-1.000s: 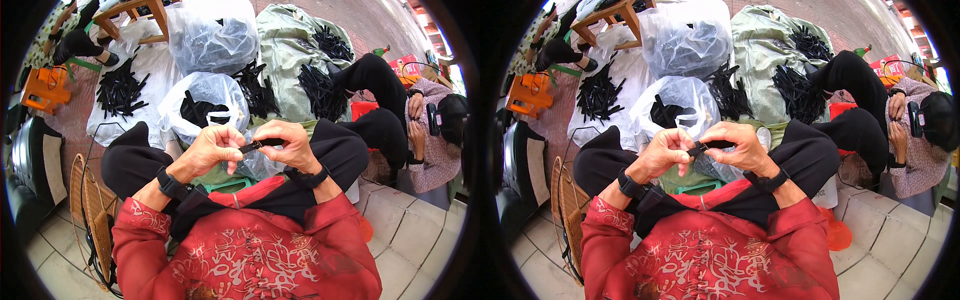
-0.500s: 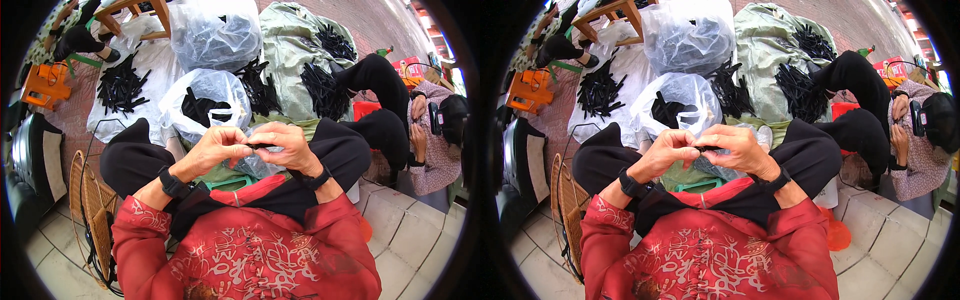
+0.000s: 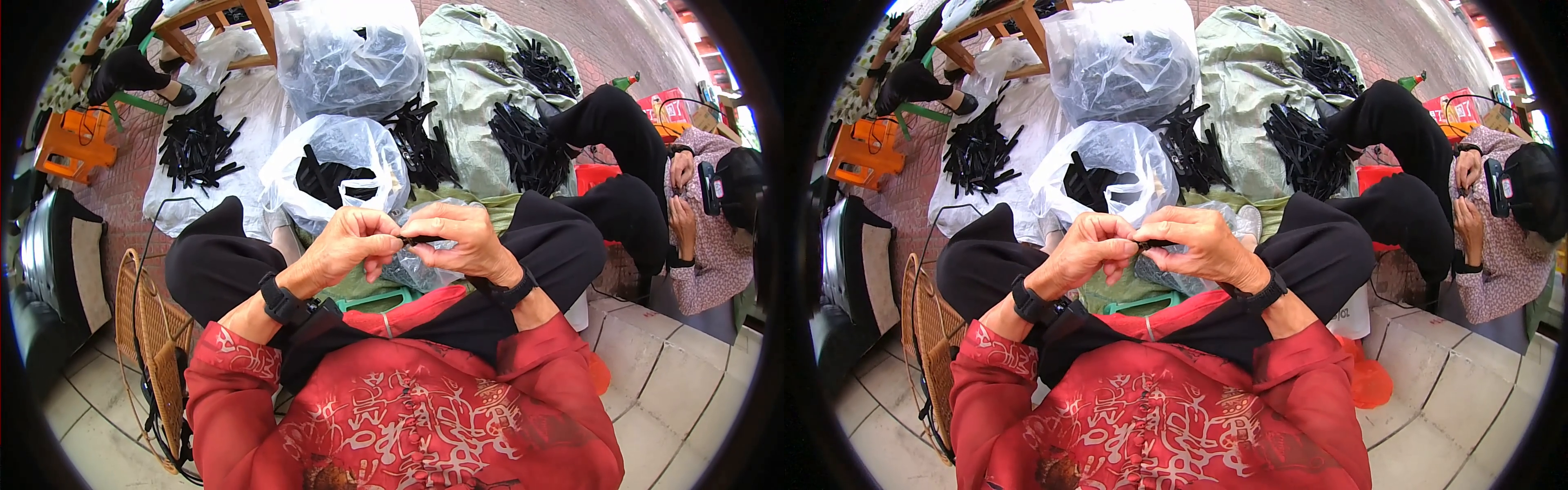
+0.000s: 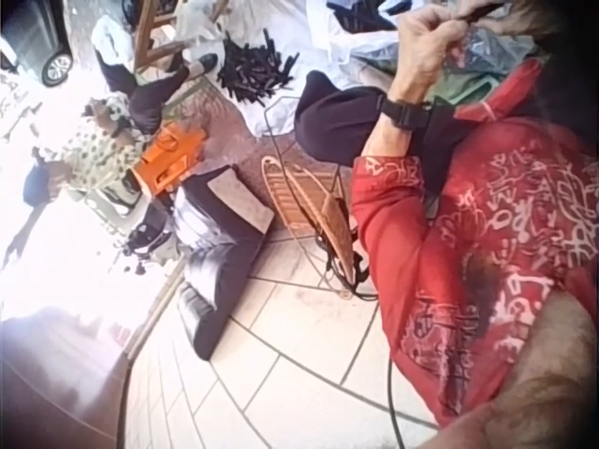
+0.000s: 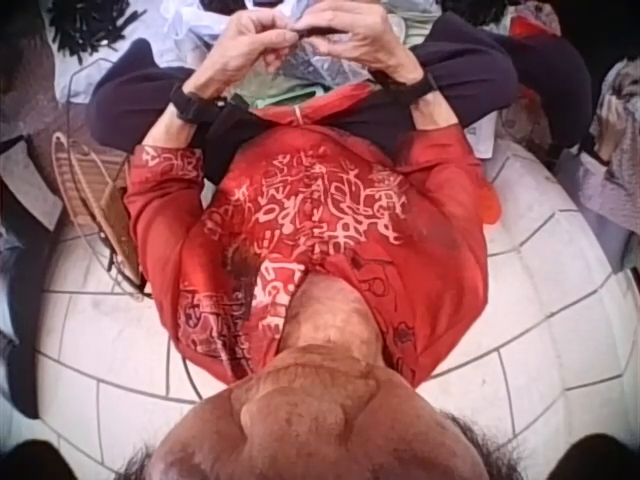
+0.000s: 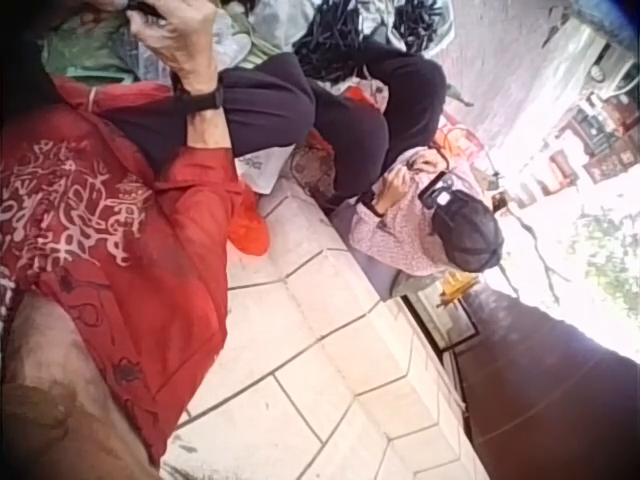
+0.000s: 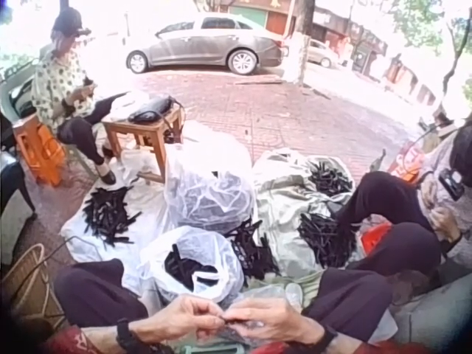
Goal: Assembling black shoe straps by threading them through small metal rings.
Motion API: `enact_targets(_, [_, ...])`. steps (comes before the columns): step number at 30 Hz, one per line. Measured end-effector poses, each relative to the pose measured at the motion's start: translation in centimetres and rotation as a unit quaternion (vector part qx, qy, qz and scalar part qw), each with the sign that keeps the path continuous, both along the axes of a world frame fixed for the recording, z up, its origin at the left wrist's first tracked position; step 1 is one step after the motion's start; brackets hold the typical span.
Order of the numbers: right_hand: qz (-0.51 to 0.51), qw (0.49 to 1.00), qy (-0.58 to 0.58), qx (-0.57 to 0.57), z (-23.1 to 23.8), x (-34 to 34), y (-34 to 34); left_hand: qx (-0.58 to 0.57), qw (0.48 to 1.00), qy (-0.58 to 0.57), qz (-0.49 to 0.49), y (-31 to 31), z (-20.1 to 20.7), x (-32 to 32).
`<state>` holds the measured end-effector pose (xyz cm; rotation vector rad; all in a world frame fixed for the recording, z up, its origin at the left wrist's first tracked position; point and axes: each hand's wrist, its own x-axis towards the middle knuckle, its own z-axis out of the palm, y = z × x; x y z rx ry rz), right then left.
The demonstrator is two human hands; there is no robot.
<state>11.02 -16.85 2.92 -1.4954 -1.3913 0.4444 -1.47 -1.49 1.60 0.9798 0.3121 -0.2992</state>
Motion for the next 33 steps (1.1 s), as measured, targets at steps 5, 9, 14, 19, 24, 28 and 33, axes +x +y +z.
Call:
enact_targets(5, [-0.003, 1.000, -0.027, 0.003, -0.2, -0.1, 0.2, 0.016, 1.000, 0.013, 0.018, -0.2, -0.1, 0.2])
enact_targets(9, [-0.001, 0.999, -0.049, 0.003, -0.5, -0.1, 0.4, 0.033, 0.999, 0.025, 0.026, -0.2, -0.7, 0.2])
enact_targets(14, [0.007, 0.999, -0.048, 0.001, -1.1, -0.4, 0.5, 0.060, 0.997, 0.022, 0.031, -0.2, -1.0, 0.3])
enact_targets(19, [0.025, 0.997, -0.077, -0.011, -1.2, -0.5, 0.7, 0.149, 0.988, 0.013, 0.047, -0.4, -1.4, 0.2])
enact_targets(24, [0.043, 0.997, -0.035, -0.044, -1.6, 0.3, 0.8, 0.256, 0.965, -0.007, 0.053, -1.0, -1.6, 0.1])
enact_targets(28, [0.025, 0.908, 0.376, -0.182, -1.3, 0.5, 0.1, 0.284, 0.956, -0.040, 0.059, -0.9, -1.4, 0.1])
enact_targets(33, [-0.005, 0.882, 0.396, -0.255, -1.0, 0.9, 0.1, 0.290, 0.953, -0.048, 0.068, -1.1, -1.8, 0.3])
